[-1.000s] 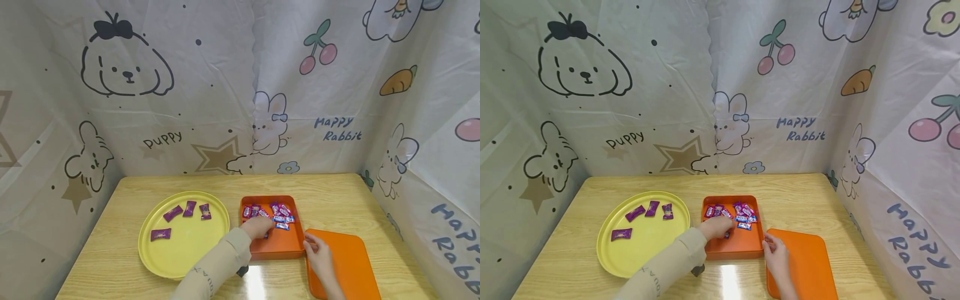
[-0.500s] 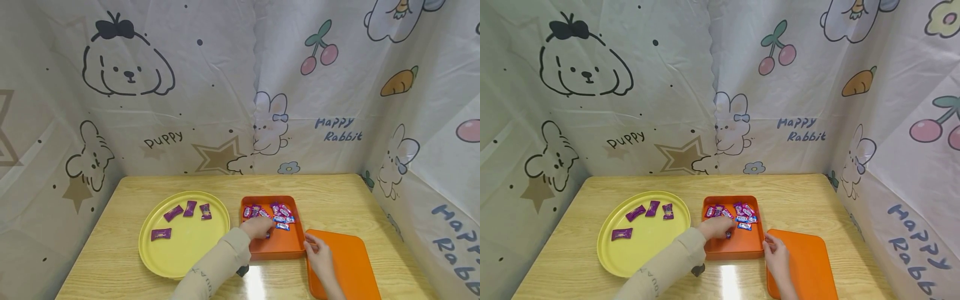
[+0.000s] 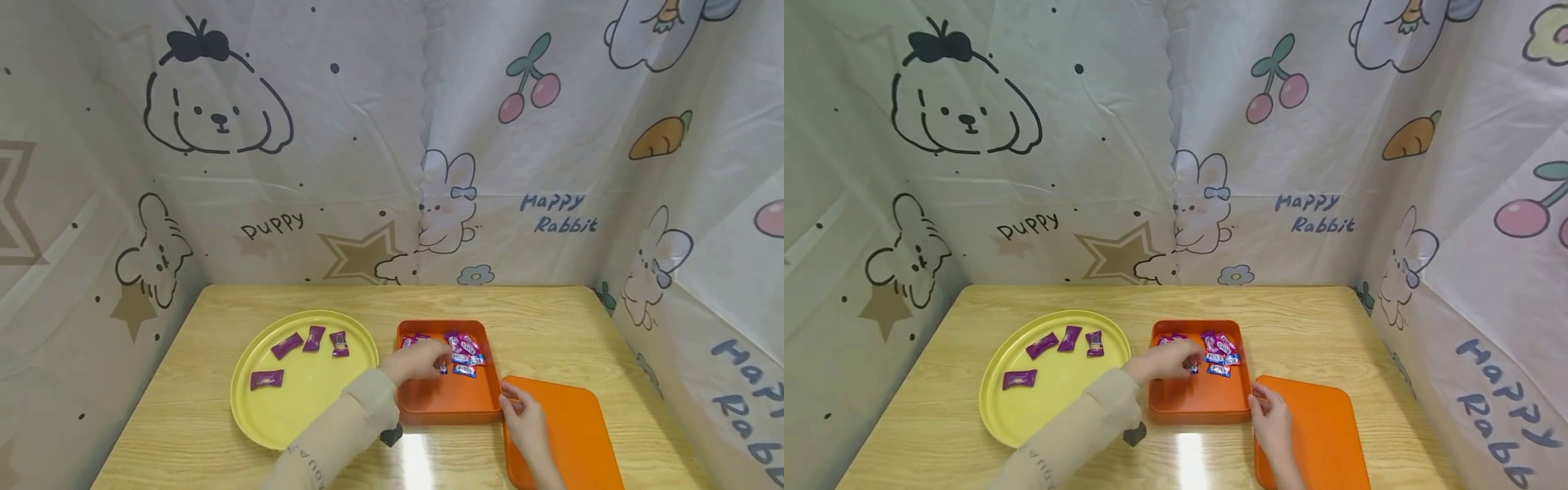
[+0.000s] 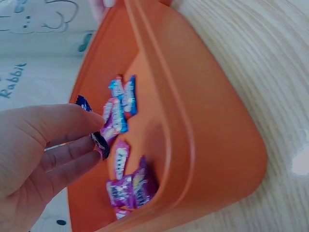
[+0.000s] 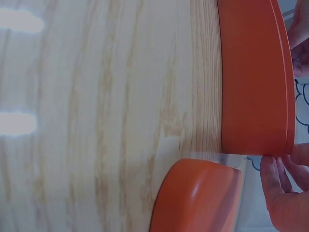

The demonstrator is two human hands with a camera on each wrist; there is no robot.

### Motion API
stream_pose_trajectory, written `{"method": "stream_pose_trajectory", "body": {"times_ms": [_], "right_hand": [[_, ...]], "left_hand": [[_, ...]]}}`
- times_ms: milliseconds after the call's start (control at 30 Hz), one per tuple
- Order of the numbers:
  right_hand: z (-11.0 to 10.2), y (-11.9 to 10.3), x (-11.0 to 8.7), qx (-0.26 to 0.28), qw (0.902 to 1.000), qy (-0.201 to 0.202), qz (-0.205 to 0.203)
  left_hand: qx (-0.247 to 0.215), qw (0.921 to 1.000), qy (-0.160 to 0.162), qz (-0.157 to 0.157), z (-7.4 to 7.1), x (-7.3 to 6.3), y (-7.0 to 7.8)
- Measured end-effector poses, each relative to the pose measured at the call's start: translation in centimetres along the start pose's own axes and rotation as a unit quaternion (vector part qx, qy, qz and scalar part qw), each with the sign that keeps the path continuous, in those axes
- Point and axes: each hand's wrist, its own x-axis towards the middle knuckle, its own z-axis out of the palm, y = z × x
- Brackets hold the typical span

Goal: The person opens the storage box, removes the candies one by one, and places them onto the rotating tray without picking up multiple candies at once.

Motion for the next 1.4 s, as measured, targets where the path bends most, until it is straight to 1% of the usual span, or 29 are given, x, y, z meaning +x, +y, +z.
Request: {"method": "stream_pose_trajectory", "body": {"times_ms": [133, 200, 333, 467, 533, 600, 700, 800, 933, 1033, 1233, 1400], "right_hand": [[0.0, 0.1, 0.0, 0.002, 1.0000, 0.001, -0.001], [0.1, 0.1, 0.0, 0.002, 1.0000, 0.001, 0.000], [0.0, 0.0, -0.1, 0.003, 1.0000, -0.002, 0.003], [0.0, 0.0, -0.1, 0.003, 1.0000, -0.001, 0.007], [0.0, 0.0, -0.1, 0.001, 1.0000, 0.000, 0.009], [-0.1, -0.1, -0.2, -0.003, 1.0000, 0.000, 0.008], [-0.1, -0.1, -0.2, -0.004, 1.0000, -0.001, 0.007], [-0.1, -0.2, -0.2, -0.002, 1.0000, -0.003, 0.006], [-0.1, -0.2, -0.2, 0.000, 1.0000, -0.004, 0.007], [-0.1, -0.3, -0.2, -0.001, 1.0000, -0.004, 0.006], [-0.1, -0.3, -0.2, -0.005, 1.0000, -0.005, 0.006], [-0.1, -0.2, -0.1, -0.002, 0.9999, -0.011, 0.007]], "left_hand": [[-0.003, 0.9995, 0.029, 0.012, -0.9, -1.0, -0.3], [-0.005, 0.9991, 0.041, 0.008, -1.4, -1.7, -0.6], [-0.027, 0.9979, 0.059, -0.004, -2.2, -3.3, -1.4], [-0.029, 0.9960, 0.084, 0.005, -2.9, -4.9, -2.6], [-0.026, 0.9949, 0.097, 0.004, -3.2, -5.8, -3.3], [-0.033, 0.9933, 0.111, 0.002, -3.4, -6.7, -4.0], [-0.041, 0.9906, 0.130, -0.012, -3.9, -8.0, -5.0], [-0.030, 0.9882, 0.148, -0.025, -4.3, -9.3, -6.2], [-0.021, 0.9842, 0.166, -0.058, -4.6, -11.0, -8.1], [-0.027, 0.9802, 0.178, -0.084, -4.6, -12.3, -9.5], [-0.044, 0.9720, 0.177, -0.148, -4.3, -14.6, -11.9], [-0.071, 0.9628, 0.178, -0.190, -3.8, -16.1, -13.3]]}}
